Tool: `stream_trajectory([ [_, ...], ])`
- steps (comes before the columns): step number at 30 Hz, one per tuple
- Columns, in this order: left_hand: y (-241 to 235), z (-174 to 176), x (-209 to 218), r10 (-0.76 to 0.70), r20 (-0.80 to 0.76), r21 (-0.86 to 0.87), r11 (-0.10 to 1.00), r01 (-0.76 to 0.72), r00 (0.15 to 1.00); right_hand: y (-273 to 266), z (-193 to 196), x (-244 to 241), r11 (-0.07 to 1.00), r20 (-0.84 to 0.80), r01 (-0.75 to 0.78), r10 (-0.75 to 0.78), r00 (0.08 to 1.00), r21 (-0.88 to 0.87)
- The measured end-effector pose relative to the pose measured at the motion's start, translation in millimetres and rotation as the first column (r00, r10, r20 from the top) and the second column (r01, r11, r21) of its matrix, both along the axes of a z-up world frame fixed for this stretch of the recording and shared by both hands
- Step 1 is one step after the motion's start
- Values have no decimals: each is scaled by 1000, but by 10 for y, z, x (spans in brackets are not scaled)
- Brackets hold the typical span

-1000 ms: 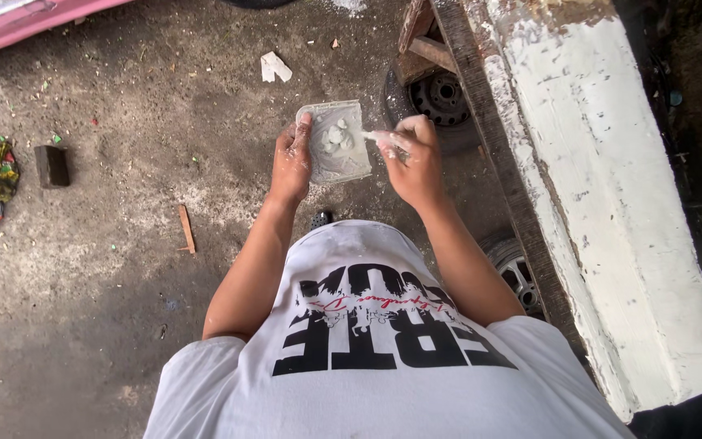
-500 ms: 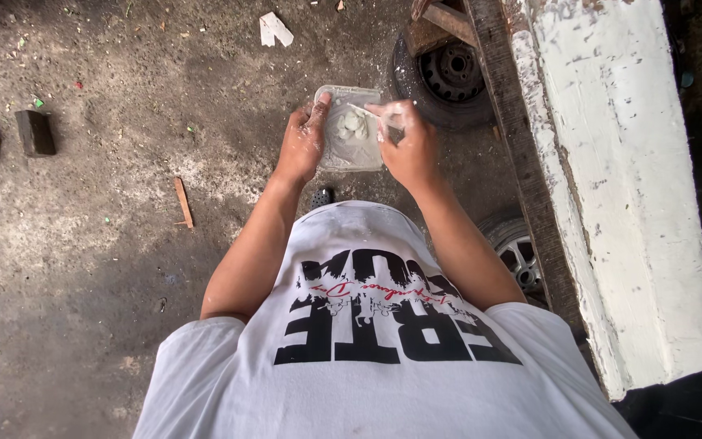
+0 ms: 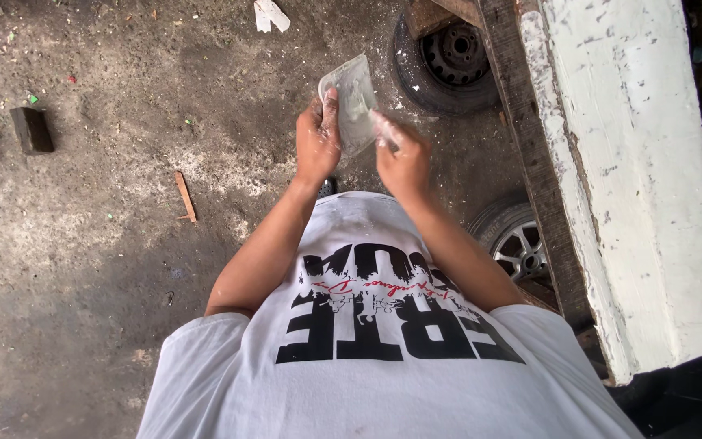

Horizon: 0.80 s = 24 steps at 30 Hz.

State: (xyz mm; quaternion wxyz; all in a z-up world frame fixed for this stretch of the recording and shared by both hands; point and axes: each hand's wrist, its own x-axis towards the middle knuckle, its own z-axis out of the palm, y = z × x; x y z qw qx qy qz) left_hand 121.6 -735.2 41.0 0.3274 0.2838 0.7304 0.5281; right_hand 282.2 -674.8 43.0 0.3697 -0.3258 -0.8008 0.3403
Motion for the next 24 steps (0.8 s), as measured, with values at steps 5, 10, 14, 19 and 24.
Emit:
stream_trajectory([
  [5, 9, -28, 179, -27, -145, 130, 990, 46, 989, -45, -33, -47, 984, -130, 100, -119, 984, -147],
  [10, 36, -126, 199, -42, -18, 152, 987, 44, 999, 66, -55, 62, 994, 136, -83, 72, 988, 77],
  [14, 52, -192, 80, -78, -8, 125, 989, 78, 997, 151, -111, 114, 970, 89, -49, 28, 996, 239],
  [19, 69, -164, 33, -101, 49, 95, 991, 96, 994, 242, -148, 227, 915, 225, -291, 232, 946, 280],
  [24, 128, -109, -4, -94, 120, 132, 988, 78, 988, 360, -90, 312, 925, 160, -159, 109, 981, 346],
])
